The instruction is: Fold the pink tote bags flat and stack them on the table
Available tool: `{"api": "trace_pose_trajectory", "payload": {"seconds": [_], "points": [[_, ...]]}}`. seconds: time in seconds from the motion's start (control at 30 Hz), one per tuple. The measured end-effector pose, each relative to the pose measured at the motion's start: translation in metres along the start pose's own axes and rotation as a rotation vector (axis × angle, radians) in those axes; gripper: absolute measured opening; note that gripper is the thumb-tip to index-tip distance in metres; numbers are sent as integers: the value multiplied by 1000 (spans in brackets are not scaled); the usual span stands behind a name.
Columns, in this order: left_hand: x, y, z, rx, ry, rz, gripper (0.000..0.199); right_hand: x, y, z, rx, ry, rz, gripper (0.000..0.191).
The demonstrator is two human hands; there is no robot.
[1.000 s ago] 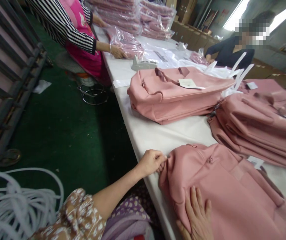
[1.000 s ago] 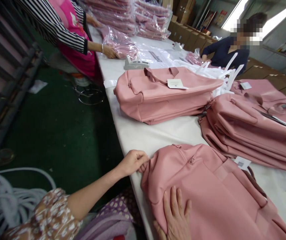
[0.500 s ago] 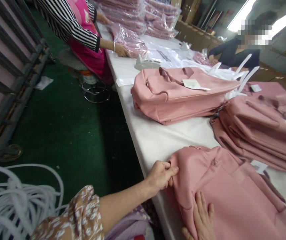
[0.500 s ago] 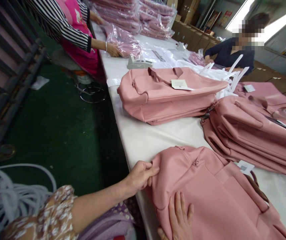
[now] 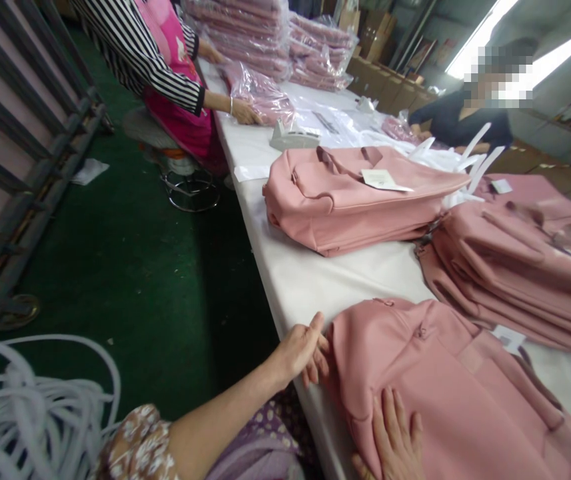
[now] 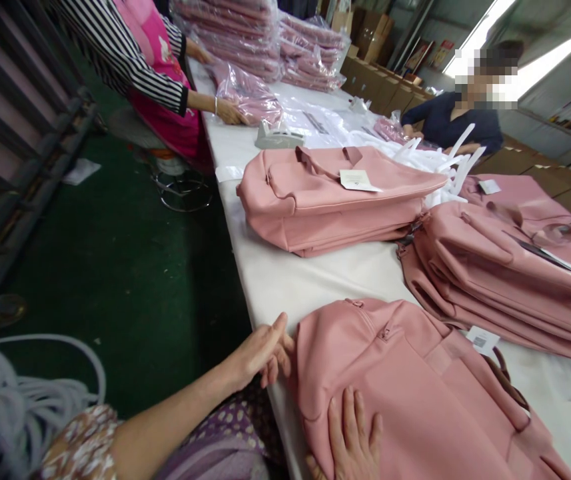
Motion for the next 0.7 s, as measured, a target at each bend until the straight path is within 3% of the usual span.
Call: {"api": "trace_pose_trajectory", "payload": {"seconds": [0.07, 0.23, 0.37, 0.43, 0.47, 0.53, 0.63, 0.7], "points": [[7, 2, -12, 89, 24, -24, 69, 3, 3, 1, 4, -21, -33, 81], [29, -4, -25, 185, -98, -151, 49, 11, 6, -1, -45, -118, -76, 85], [31, -22, 9, 243, -248, -248, 43, 14, 3, -7, -60, -128, -52, 90], [26, -34, 29, 291, -276, -326, 30, 15, 3, -7, -32, -111, -49, 87], [24, -38, 35, 318, -244, -354, 21, 15, 3, -5, -16, -109, -54, 85], [19, -42, 36, 379, -121, -377, 39, 15, 4, -2, 14, -113, -71, 79], [12, -40, 19, 485, 48, -381, 73, 15, 6, 7, 68, -127, -85, 73], [10, -39, 5, 564, 106, -390, 76, 14, 3, 14, 131, -129, -95, 70]]}}
Point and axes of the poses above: each hand's wrist, its own x-axis towards the middle knuckle, its own z-axis out of the back of the hand, y = z × x, the point moved 6 cm from there along x, towards the middle knuckle, and after that the axes turned 13 degrees about -z, right-handed, at the moved point
